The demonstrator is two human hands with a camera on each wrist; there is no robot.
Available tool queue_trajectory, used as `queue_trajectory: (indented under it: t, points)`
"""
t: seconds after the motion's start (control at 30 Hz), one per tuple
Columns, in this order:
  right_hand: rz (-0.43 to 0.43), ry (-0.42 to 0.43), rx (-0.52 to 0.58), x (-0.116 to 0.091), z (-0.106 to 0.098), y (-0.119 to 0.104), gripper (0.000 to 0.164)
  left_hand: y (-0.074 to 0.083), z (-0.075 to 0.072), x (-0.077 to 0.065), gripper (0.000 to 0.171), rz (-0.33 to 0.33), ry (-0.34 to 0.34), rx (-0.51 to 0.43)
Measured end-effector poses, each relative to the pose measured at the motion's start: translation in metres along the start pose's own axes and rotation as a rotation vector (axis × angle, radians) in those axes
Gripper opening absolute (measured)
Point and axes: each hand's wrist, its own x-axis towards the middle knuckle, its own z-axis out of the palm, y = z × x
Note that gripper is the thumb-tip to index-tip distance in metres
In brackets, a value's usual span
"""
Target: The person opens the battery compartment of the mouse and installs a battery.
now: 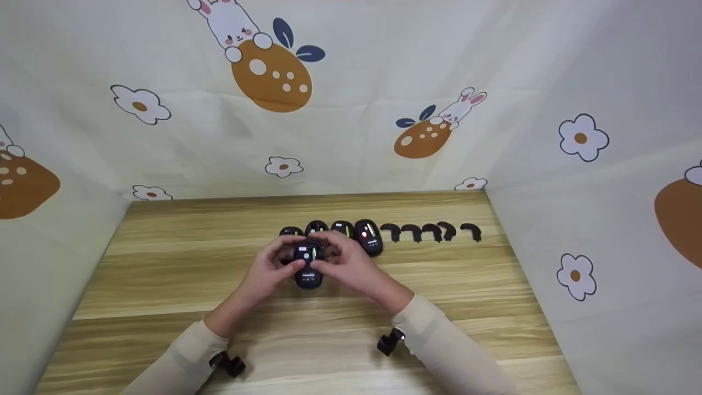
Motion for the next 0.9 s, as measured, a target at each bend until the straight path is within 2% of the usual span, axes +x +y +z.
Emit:
queue_trajectory:
  t: [0.2,0.33,0.5,0.63,0.77,0.9]
  points:
    - [-0.092,-0.095,-0.140,-0.004,-0.001,0.002,0.098,0.000,-0.003,-0.001,0.048,-0.035,-0.005,-0.043]
    - [-0.127,-0.126,-0.239,-0.007,-0.001,0.004,0.112,0.001,-0.003,-0.001,0.049,-0.066,-0.006,-0.056]
    - [-0.165,-0.131,-0.287,-0.008,0.000,0.006,0.115,0.002,-0.003,-0.001,0.048,-0.092,-0.003,-0.059]
    - [-0.191,-0.128,-0.285,-0.007,-0.001,0.008,0.112,0.003,-0.004,-0.002,0.050,-0.071,-0.026,-0.058]
    - [-0.204,-0.124,-0.283,-0.005,-0.001,0.011,0.110,0.001,-0.009,-0.002,0.063,-0.048,-0.084,-0.015]
    - [-0.200,-0.114,-0.295,-0.003,-0.001,0.014,0.110,-0.001,-0.016,-0.003,0.082,-0.035,-0.138,0.088]
